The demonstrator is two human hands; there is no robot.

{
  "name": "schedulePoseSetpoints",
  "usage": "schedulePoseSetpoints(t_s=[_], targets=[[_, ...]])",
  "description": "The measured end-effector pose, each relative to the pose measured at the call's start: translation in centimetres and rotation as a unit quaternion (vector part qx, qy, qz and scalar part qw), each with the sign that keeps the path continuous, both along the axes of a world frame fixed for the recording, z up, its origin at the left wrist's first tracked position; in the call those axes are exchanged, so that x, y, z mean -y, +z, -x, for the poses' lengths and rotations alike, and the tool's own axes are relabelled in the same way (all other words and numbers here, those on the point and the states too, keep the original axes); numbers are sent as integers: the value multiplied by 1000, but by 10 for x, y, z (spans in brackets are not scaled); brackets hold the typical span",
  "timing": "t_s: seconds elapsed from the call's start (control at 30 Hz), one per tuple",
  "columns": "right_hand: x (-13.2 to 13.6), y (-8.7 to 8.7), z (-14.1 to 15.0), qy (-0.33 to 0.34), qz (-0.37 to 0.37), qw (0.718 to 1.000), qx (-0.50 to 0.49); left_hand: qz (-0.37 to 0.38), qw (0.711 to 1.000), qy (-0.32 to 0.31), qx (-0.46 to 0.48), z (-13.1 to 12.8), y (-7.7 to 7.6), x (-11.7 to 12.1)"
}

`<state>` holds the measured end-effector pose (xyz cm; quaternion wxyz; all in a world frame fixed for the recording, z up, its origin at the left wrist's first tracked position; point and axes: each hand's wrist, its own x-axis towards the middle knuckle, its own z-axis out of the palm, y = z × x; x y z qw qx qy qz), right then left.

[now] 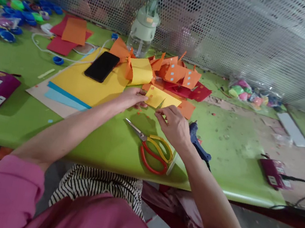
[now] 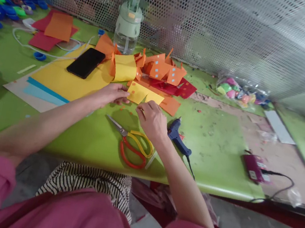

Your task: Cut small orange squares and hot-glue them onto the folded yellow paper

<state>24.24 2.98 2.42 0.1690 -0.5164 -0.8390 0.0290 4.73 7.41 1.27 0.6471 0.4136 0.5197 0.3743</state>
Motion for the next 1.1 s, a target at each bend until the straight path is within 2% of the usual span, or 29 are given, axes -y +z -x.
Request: schedulePoseSetpoints(t_s=[0.2,0.5,0.7,0.8,0.9,0.97,1.1], targets=[[6,-4,2,-8,103,994,-35,-13,1000,3,-10,0,-2,1],[-5,-11,18,-31,161,985,-51,-14,1000,3,-20,1,-3,1],[-11,-9,20,-42,193,979,-52,-11,1000,3,-19,1,-2,1],[-10,-7,17,-32,211,971,-112,-10,1000,1,-14,1,-1,0],[-12,-9,13,-28,246,945,-216,-8,1000,1,-8,1,-1,0],[-15,-11,13,-36,241,934,-263,-7,1000,3,-3,1,-2,-1],[-21,-10,17,-47,171,941,-289,-10,1000,-3,6,1,-1,-1]])
